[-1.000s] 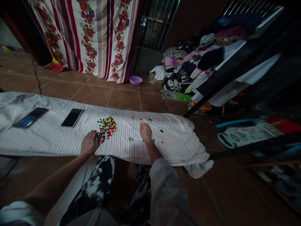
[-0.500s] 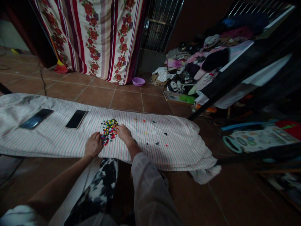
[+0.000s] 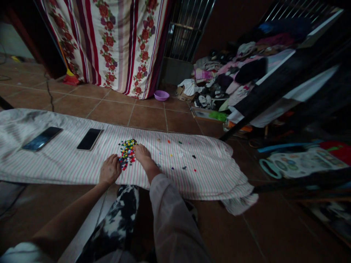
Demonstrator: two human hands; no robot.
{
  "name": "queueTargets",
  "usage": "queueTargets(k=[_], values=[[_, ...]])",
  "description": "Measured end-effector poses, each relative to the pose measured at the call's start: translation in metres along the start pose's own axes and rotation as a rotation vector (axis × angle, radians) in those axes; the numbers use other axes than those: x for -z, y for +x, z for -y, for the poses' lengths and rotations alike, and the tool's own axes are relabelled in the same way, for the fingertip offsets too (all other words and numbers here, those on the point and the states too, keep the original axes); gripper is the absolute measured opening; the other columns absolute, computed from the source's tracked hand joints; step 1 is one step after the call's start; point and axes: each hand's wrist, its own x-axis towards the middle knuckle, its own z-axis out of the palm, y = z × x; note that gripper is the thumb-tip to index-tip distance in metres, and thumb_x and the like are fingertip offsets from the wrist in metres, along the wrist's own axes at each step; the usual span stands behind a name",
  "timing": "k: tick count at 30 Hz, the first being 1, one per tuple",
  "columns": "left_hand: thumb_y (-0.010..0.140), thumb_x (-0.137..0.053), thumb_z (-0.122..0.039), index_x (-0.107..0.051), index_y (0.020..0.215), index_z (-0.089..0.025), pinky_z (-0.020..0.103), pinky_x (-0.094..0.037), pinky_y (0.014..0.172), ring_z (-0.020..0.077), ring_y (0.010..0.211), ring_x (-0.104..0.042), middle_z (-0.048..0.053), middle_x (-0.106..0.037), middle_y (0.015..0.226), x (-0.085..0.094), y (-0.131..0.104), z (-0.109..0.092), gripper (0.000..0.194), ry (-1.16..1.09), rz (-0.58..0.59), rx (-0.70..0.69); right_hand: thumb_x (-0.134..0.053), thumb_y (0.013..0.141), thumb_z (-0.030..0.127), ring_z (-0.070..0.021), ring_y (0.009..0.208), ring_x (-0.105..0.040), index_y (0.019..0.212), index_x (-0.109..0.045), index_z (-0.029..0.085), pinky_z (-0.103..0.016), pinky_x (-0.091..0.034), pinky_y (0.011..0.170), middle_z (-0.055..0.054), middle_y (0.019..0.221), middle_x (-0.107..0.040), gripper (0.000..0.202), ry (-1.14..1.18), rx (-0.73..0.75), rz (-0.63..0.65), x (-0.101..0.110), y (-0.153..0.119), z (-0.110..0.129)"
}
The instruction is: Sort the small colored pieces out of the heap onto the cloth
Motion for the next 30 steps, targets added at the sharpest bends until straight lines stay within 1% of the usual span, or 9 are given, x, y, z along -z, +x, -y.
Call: queueTargets(k=[3,6,11,14,17,20,25,30], values=[[0.088,-0.037,-0.021,-0.057,0.106,-0.015,0.044,-0.042,0.101,0.0274,0.121,-0.051,0.016,-0.061,0.118,-0.001,0.000,0.000,0.027,-0.005,-0.018,0.011,-0.042,0.090,0.013,-0.0173,0.098,-0.058,0.099,-0.067,0.022,-0.025,-0.041,0.079,-0.006,0.104,-0.065,0.027,0.014,0.029,-0.020,0.000,-0.004,-0.001],[0.088,-0.037,-0.021,-0.057,0.105,-0.014,0.044,-0.042,0.101,0.0275,0.121,-0.051,0.016,-0.061,0.118,-0.002,-0.001,0.000,0.027,-0.009,-0.028,0.008,-0.042,0.091,0.014,-0.0185,0.101,-0.057,0.097,-0.067,0.022,-0.026,-0.041,0.081,-0.006,0.105,-0.066,0.027,0.022,0.065,-0.037,-0.002,-0.005,-0.001],[0.088,-0.037,-0.021,-0.056,0.107,-0.015,0.045,-0.043,0.101,0.0274,0.120,-0.052,0.016,-0.061,0.118,-0.002,-0.001,0.000,0.028,-0.010,-0.023,0.006,-0.045,0.089,0.012,-0.0192,0.103,-0.056,0.100,-0.067,0.022,-0.027,-0.041,0.085,-0.006,0.106,-0.067,0.027,0.016,0.127,-0.049,-0.006,-0.004,-0.003],[0.088,-0.037,-0.021,-0.056,0.107,-0.014,0.044,-0.042,0.101,0.0272,0.121,-0.051,0.017,-0.061,0.118,-0.001,-0.001,0.000,0.029,-0.012,-0.019,0.007,-0.047,0.088,0.012,-0.0179,0.104,-0.056,0.103,-0.067,0.023,-0.027,-0.040,0.089,-0.005,0.108,-0.067,0.027,0.027,0.152,-0.067,-0.010,-0.003,-0.006],[0.088,-0.037,-0.021,-0.056,0.108,-0.015,0.045,-0.042,0.101,0.0274,0.121,-0.051,0.016,-0.061,0.118,-0.002,-0.001,0.000,0.029,-0.006,-0.024,0.013,-0.049,0.089,0.015,-0.0164,0.106,-0.055,0.107,-0.066,0.025,-0.026,-0.040,0.092,-0.003,0.110,-0.066,0.027,0.060,0.154,-0.089,-0.012,-0.004,-0.008],[0.087,-0.037,-0.021,-0.056,0.108,-0.015,0.045,-0.042,0.101,0.0272,0.121,-0.051,0.015,-0.061,0.118,-0.002,-0.002,0.000,0.029,-0.013,-0.025,0.014,-0.047,0.091,0.020,-0.0162,0.106,-0.056,0.111,-0.067,0.026,-0.025,-0.041,0.093,-0.004,0.111,-0.065,0.028,0.092,0.137,-0.138,-0.012,-0.007,-0.008],[0.088,-0.037,-0.020,-0.057,0.107,-0.014,0.045,-0.041,0.102,0.0272,0.121,-0.051,0.016,-0.061,0.117,-0.001,-0.001,0.000,0.029,-0.012,-0.009,0.014,-0.045,0.094,0.025,-0.0141,0.101,-0.058,0.110,-0.068,0.026,-0.021,-0.042,0.088,-0.004,0.112,-0.062,0.028,0.175,0.080,-0.189,-0.016,-0.011,-0.008],[0.087,-0.038,-0.020,-0.057,0.105,-0.016,0.045,-0.043,0.100,0.0272,0.118,-0.053,0.015,-0.062,0.115,0.000,0.000,-0.001,0.027,-0.002,-0.015,-0.007,-0.045,0.096,0.030,-0.0148,0.098,-0.058,0.108,-0.065,0.025,-0.022,-0.042,0.084,-0.004,0.109,-0.061,0.025,0.190,0.068,-0.205,-0.020,-0.018,-0.006]])
